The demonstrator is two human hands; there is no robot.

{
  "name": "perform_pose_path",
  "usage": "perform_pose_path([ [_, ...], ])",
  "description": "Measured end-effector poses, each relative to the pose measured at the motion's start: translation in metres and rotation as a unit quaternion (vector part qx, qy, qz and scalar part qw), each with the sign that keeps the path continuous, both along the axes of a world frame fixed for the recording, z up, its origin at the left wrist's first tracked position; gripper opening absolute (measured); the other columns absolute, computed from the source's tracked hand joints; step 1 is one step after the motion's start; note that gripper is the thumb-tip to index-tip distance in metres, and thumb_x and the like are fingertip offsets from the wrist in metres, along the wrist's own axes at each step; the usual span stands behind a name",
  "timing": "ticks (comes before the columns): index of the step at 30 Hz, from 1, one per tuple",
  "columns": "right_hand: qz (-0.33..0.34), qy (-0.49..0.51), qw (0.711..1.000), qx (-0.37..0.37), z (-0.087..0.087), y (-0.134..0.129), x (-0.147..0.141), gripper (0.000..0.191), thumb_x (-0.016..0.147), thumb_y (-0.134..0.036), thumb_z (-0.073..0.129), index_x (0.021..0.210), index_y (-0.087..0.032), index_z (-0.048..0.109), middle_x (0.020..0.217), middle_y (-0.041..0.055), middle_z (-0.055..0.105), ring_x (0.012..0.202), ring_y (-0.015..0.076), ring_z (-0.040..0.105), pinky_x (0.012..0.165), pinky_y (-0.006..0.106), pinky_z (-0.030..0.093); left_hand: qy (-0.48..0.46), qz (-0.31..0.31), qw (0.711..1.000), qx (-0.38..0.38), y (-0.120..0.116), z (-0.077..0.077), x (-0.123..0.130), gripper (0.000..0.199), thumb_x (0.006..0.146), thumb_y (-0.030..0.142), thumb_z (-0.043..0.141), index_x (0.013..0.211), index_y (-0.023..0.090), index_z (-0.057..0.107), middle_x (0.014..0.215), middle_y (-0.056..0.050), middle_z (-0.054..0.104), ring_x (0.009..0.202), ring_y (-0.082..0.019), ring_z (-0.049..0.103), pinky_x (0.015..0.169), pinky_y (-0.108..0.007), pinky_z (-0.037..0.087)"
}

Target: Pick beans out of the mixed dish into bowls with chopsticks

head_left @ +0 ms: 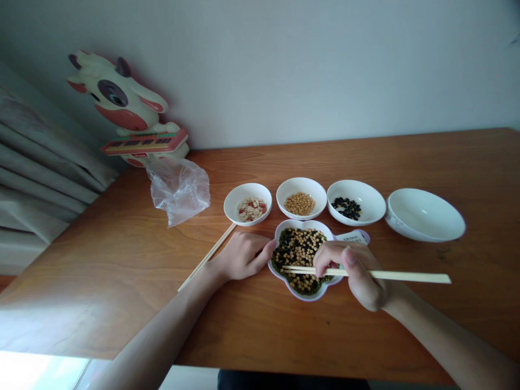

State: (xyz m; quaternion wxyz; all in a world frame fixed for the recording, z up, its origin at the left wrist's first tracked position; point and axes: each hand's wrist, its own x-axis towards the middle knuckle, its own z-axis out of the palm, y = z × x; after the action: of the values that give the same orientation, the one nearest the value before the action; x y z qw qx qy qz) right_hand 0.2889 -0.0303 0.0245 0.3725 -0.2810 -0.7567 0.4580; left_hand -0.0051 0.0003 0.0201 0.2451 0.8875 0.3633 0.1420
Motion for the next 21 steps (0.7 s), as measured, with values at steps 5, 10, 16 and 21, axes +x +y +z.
perform_pose_path([
  [5, -0.022, -0.02, 0.997, -0.065, 0.0, 0.002, 0.002, 0.079, 0.11, -0.065, 0.01, 0.086, -0.022, 0.072, 0.083, 0.0048, 0.071, 0.077, 0.0202, 0.065, 0.071, 0.034, 0.046, 0.0, 0.002, 1.0, 0.003, 0.0, 0.0, 0.0, 0.046, 0.114, 0.033, 0.031, 0.074, 0.018, 0.049, 0.071, -0.002, 0.062, 0.061, -0.012, 0.047, 0.065, -0.028, 0.036],
  [10, -0.019, -0.05, 0.996, -0.069, 0.005, 0.001, 0.0, 0.077, 0.11, -0.067, 0.013, 0.086, -0.022, 0.071, 0.082, 0.0043, 0.071, 0.077, 0.0198, 0.063, 0.072, 0.034, 0.044, -0.007, 0.003, 1.0, -0.001, 0.0, -0.001, -0.001, 0.046, 0.114, 0.034, 0.031, 0.075, 0.018, 0.05, 0.073, -0.002, 0.062, 0.062, -0.012, 0.048, 0.066, -0.028, 0.037],
  [16, -0.027, -0.054, 0.995, -0.074, 0.01, 0.001, -0.002, 0.077, 0.112, -0.063, 0.012, 0.083, -0.021, 0.069, 0.08, 0.0039, 0.07, 0.076, 0.0188, 0.064, 0.073, 0.033, 0.044, -0.011, 0.002, 1.0, -0.007, 0.0, -0.003, -0.002, 0.046, 0.114, 0.034, 0.032, 0.075, 0.018, 0.049, 0.073, -0.001, 0.062, 0.061, -0.012, 0.047, 0.065, -0.029, 0.036],
  [21, -0.039, -0.048, 0.996, -0.069, 0.009, 0.001, -0.002, 0.079, 0.113, -0.06, 0.012, 0.081, -0.021, 0.072, 0.078, 0.0043, 0.073, 0.076, 0.0187, 0.066, 0.073, 0.033, 0.045, -0.006, 0.0, 1.0, -0.005, 0.0, -0.002, -0.001, 0.046, 0.114, 0.034, 0.031, 0.075, 0.018, 0.049, 0.072, -0.001, 0.061, 0.061, -0.012, 0.046, 0.064, -0.029, 0.035],
])
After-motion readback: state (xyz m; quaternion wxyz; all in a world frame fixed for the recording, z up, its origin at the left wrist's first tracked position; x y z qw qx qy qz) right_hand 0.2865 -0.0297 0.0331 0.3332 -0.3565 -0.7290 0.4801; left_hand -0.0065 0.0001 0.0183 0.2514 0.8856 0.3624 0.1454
